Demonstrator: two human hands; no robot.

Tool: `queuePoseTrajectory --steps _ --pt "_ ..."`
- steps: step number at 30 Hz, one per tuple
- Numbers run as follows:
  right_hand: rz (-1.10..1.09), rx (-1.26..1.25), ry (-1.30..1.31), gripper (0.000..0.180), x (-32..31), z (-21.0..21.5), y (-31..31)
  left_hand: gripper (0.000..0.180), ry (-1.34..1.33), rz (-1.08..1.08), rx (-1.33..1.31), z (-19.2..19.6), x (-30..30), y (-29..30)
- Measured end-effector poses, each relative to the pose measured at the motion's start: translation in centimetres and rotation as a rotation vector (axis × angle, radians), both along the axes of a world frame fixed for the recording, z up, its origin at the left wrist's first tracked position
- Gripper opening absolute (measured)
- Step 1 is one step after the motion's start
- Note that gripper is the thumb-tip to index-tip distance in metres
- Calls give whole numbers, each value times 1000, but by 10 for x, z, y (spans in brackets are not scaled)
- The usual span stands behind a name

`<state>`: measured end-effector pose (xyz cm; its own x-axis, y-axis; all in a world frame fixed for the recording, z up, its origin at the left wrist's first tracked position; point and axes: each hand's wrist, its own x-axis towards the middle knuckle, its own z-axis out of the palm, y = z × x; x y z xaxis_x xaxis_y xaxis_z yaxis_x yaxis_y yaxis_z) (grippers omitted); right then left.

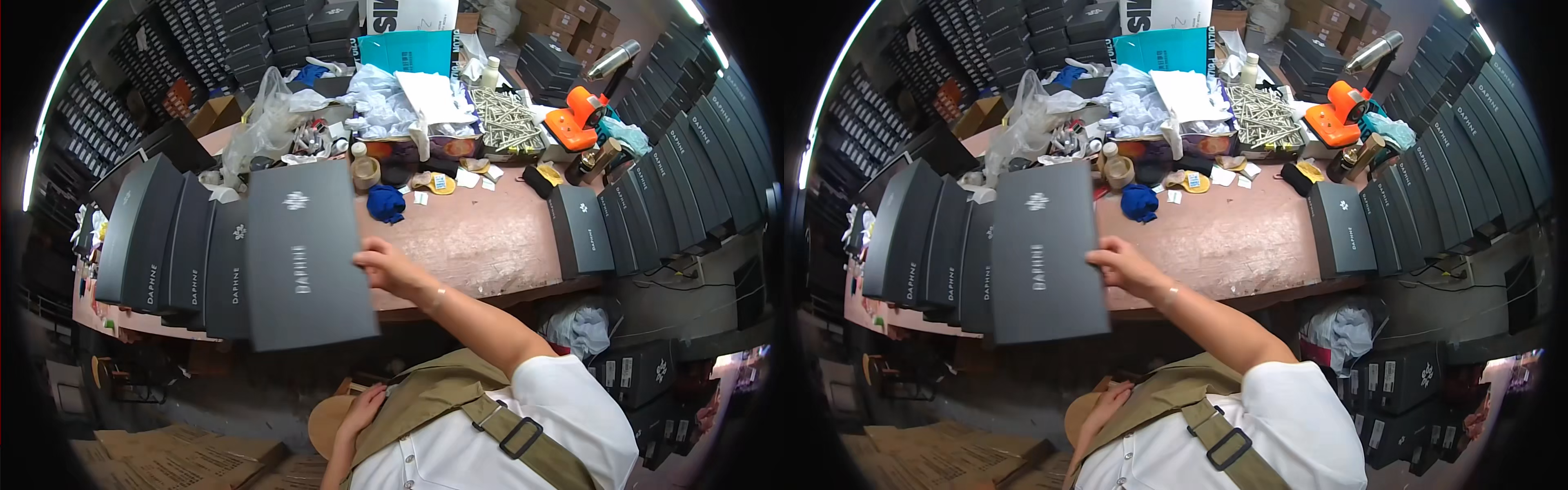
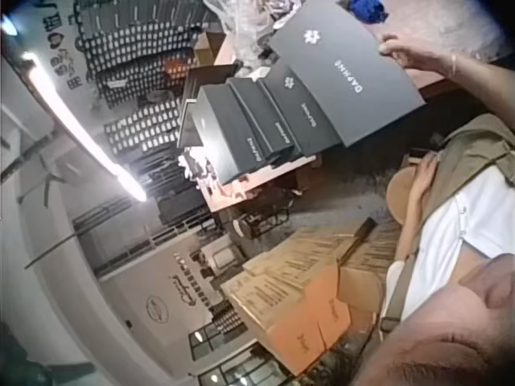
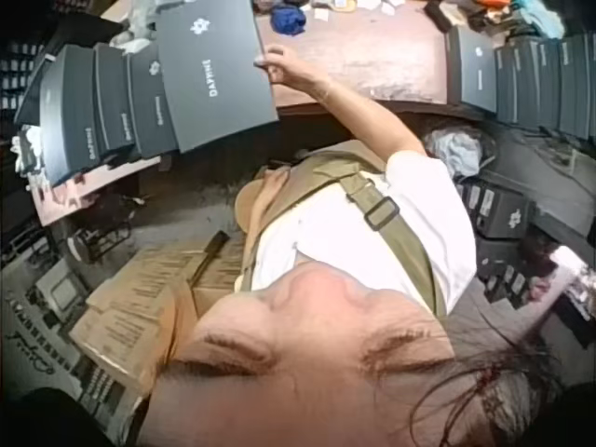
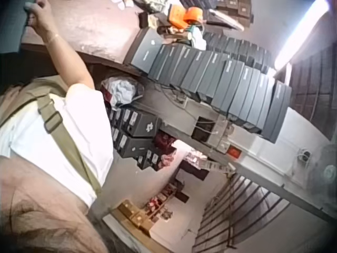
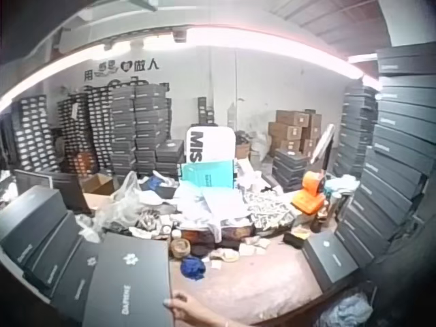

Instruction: Cleaning and packing a pair of tan high-heeled shoes into a box with protective wrapping.

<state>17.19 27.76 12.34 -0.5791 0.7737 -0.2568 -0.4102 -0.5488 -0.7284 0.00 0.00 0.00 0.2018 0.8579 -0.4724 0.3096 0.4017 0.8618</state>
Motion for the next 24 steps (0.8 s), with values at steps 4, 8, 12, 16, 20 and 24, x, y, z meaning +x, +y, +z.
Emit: queuePoseTrajectory --steps 4,8,12,16,20,24 --pt "-190 -20 -107 26 159 -66 -3 31 -66 388 -2 -32 3 30" --pt "-148 -151 -664 31 292 -152 17 26 -195 611 132 12 63 147" --pt "-82 -156 -759 45 313 -146 21 56 140 342 222 -20 152 243" --pt "59 -258 -731 49 324 -159 31 49 -328 520 -276 -37 220 290" --pt "-127 -331 -275 46 356 -113 39 48 -715 584 -400 14 225 299" --pt "-217 -204 -425 49 279 -54 28 65 -339 413 -31 3 190 282"
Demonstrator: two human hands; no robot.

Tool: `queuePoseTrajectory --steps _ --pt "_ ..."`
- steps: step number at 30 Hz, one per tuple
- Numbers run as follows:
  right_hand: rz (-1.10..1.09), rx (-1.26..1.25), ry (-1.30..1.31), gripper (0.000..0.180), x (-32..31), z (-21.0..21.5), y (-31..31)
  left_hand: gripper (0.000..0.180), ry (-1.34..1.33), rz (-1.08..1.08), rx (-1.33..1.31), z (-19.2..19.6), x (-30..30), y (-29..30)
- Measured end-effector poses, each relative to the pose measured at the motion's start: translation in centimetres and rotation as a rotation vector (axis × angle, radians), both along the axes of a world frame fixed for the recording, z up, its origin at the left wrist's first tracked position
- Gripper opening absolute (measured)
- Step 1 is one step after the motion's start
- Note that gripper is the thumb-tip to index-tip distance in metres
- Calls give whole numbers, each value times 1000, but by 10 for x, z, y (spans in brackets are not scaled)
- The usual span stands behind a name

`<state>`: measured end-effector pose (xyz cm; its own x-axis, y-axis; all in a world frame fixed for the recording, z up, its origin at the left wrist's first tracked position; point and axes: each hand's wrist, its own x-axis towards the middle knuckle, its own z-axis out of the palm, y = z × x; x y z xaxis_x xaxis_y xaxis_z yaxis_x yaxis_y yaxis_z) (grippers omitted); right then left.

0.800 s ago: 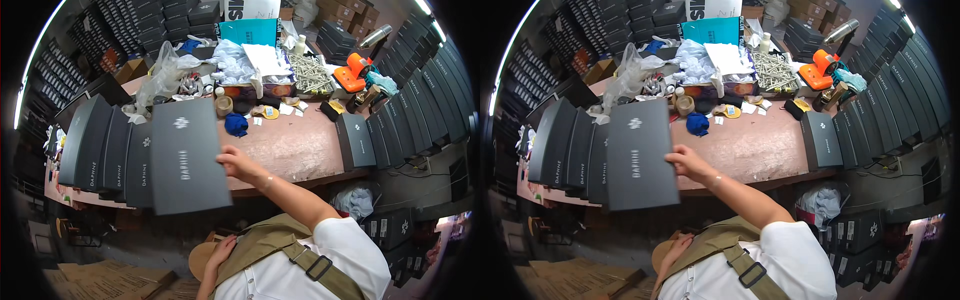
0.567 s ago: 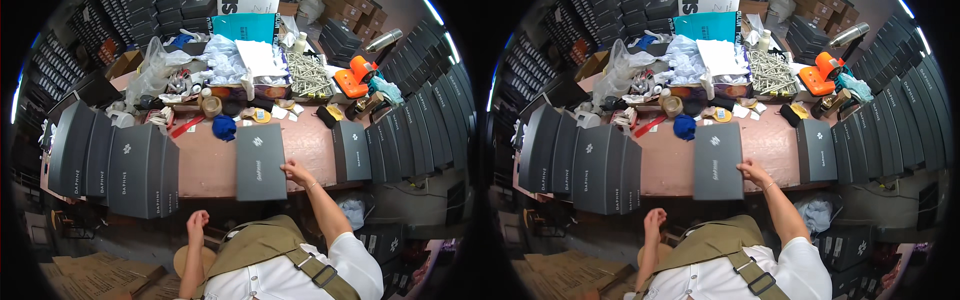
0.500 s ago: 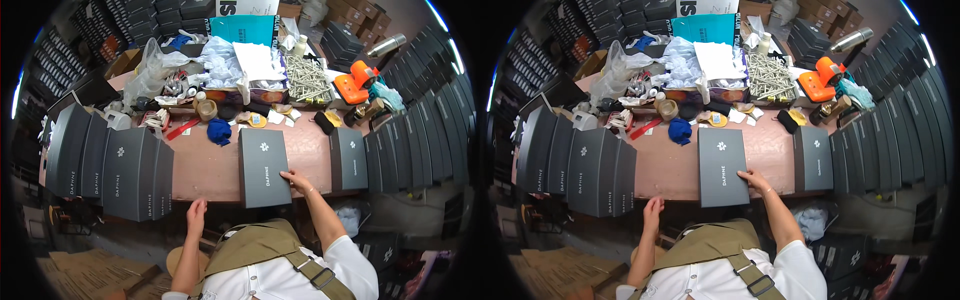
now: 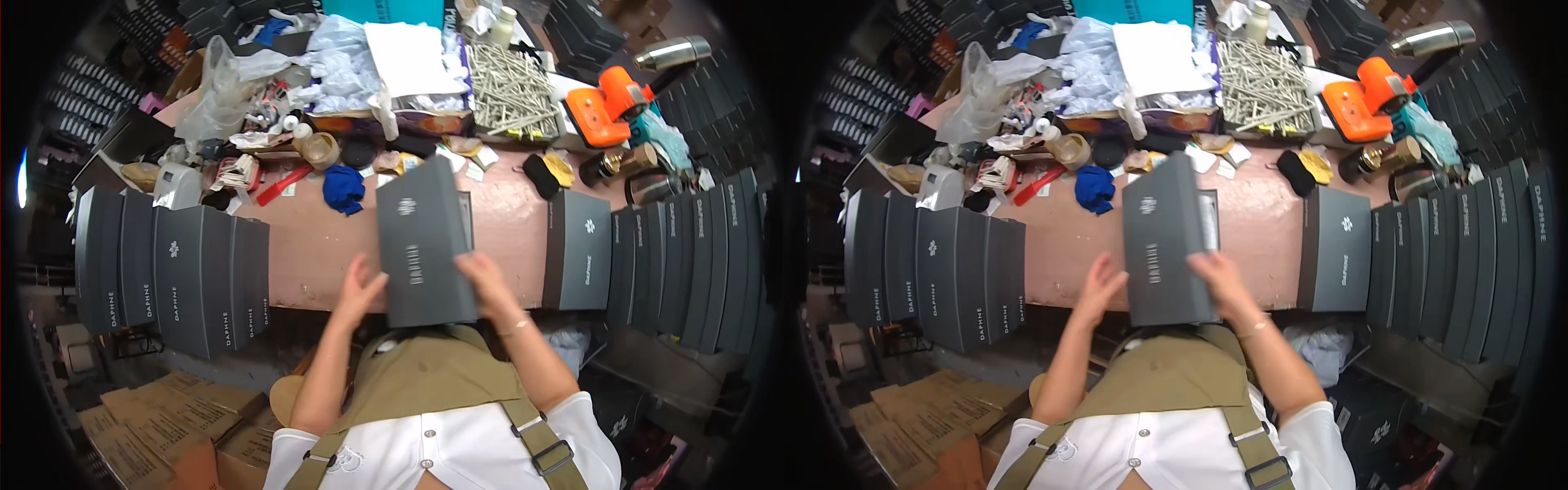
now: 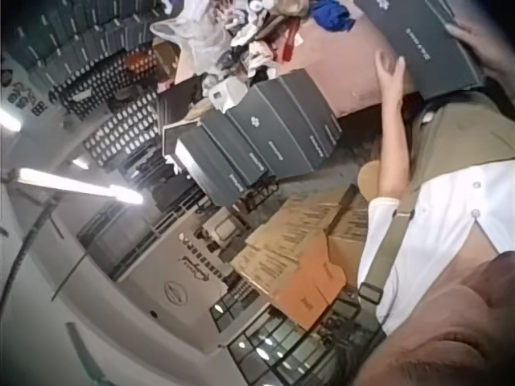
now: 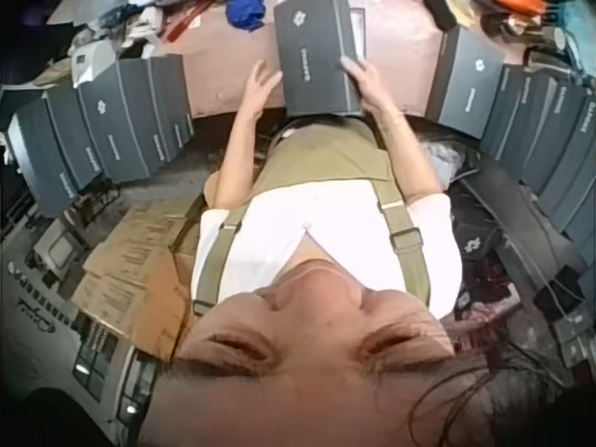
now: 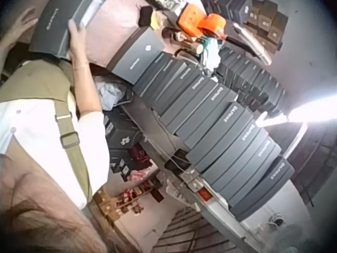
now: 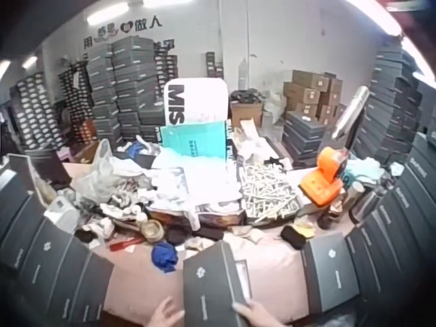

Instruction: Cleaning and packing a pair of tan high-heeled shoes into a box with protective wrapping.

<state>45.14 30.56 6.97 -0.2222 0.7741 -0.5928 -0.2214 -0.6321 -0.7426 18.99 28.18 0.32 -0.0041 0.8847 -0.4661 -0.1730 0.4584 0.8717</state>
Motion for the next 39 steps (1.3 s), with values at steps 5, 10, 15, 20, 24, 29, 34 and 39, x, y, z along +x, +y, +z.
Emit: queuePoseTrajectory --steps 5,10,15,20,24,29,34,39 --pt "608 743 -393 65 -100 -3 -24 76 -443 233 -58 34 -117 20" --pt "236 667 -1107 60 1 -66 -5 61 1036 -134 579 36 -99 36" --pt "504 608 -804 42 -61 -44 -36 40 152 -841 678 126 42 19" --pt "833 676 -206 46 -112 -29 -77 51 310 -1088 659 91 97 19" --pt "451 353 -505 22 -28 24 -66 59 713 -868 356 37 30 24" --pt "492 767 -1136 64 -43 -98 -48 69 1210 -1002 588 -1 -19 8" --pt "477 522 -982 77 -47 -109 -12 64 974 -950 539 62 23 -6" --pt "619 235 -361 74 10 -61 27 79 973 -862 330 3 -12 -31"
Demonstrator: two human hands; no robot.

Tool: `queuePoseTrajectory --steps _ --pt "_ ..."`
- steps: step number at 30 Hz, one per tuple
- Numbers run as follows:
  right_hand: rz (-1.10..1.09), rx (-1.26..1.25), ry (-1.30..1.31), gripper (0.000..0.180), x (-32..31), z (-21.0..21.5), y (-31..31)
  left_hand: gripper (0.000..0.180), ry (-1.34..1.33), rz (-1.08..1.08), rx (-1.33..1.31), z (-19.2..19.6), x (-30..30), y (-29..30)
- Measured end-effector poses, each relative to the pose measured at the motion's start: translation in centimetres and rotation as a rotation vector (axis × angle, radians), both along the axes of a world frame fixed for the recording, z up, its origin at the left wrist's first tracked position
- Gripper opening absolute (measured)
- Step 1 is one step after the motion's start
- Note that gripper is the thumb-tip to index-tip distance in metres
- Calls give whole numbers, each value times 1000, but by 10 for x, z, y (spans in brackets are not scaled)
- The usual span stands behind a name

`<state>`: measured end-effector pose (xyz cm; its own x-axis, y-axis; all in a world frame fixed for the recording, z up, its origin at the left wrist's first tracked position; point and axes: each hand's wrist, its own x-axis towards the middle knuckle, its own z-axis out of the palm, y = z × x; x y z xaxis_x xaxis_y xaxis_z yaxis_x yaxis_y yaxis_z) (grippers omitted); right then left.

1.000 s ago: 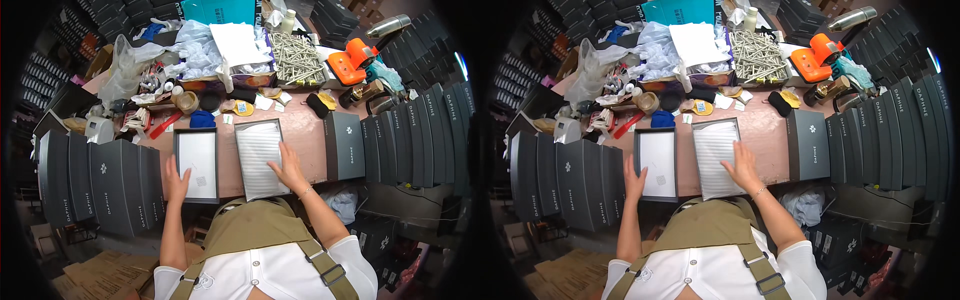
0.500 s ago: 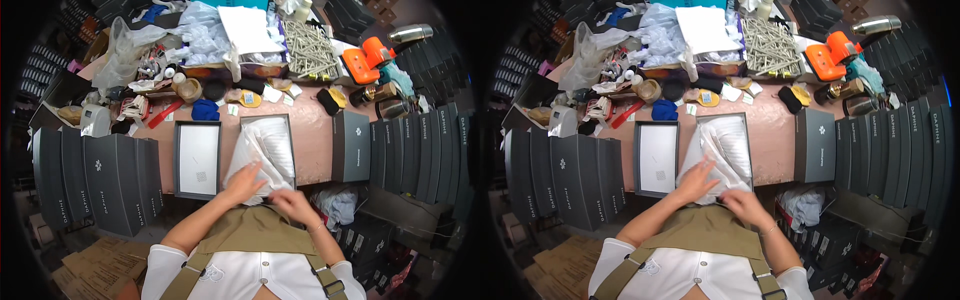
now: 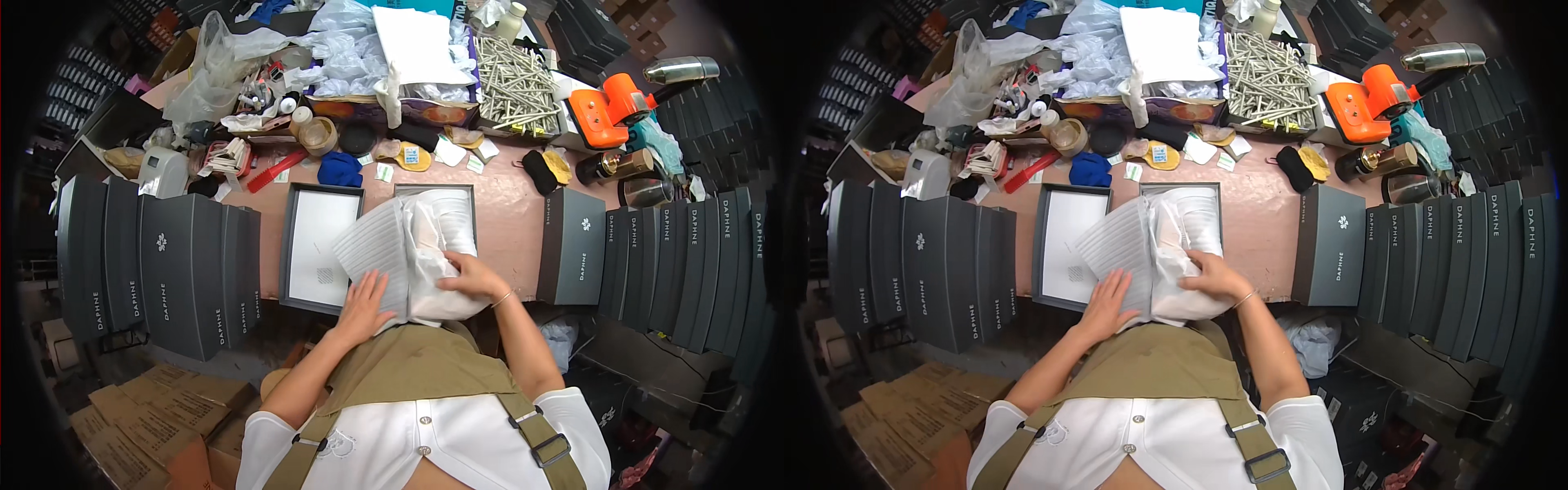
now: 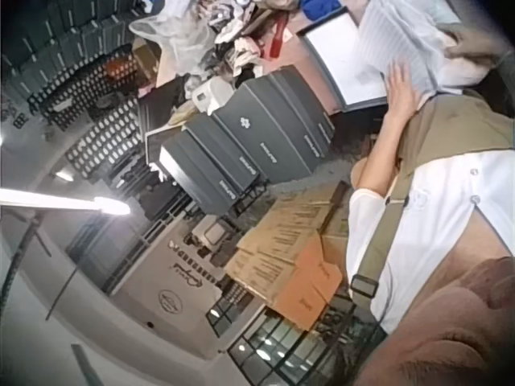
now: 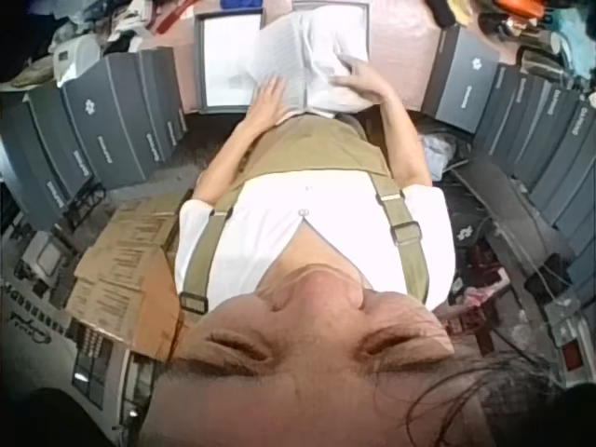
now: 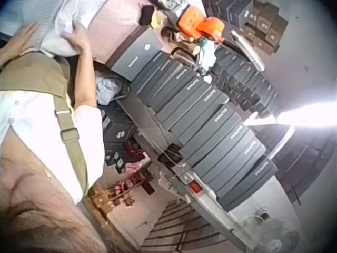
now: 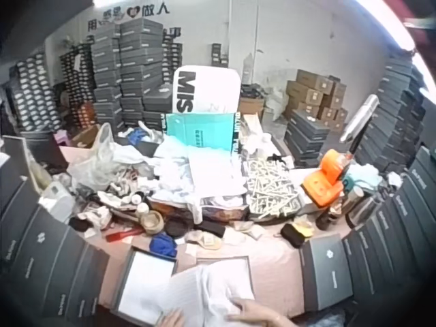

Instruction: Cleaning and packing a pair of tan high-heeled shoes into a box with protective wrapping.

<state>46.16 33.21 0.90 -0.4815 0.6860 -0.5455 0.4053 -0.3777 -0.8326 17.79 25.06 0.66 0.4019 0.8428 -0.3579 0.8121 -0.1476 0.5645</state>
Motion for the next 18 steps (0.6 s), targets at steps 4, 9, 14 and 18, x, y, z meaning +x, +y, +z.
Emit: queuePoseTrajectory --steps 4,9,14,18 --pt "-16 -305 380 69 15 37 -3 66 143 4 102 14 -5 17" --pt "-275 -58 375 57 82 93 -22 50 -53 45 299 61 21 44" --pt "-200 558 -450 51 151 47 14 40 -48 -165 -151 77 104 46" --pt "-3 964 -874 68 100 24 16 37 347 -171 160 47 66 48"
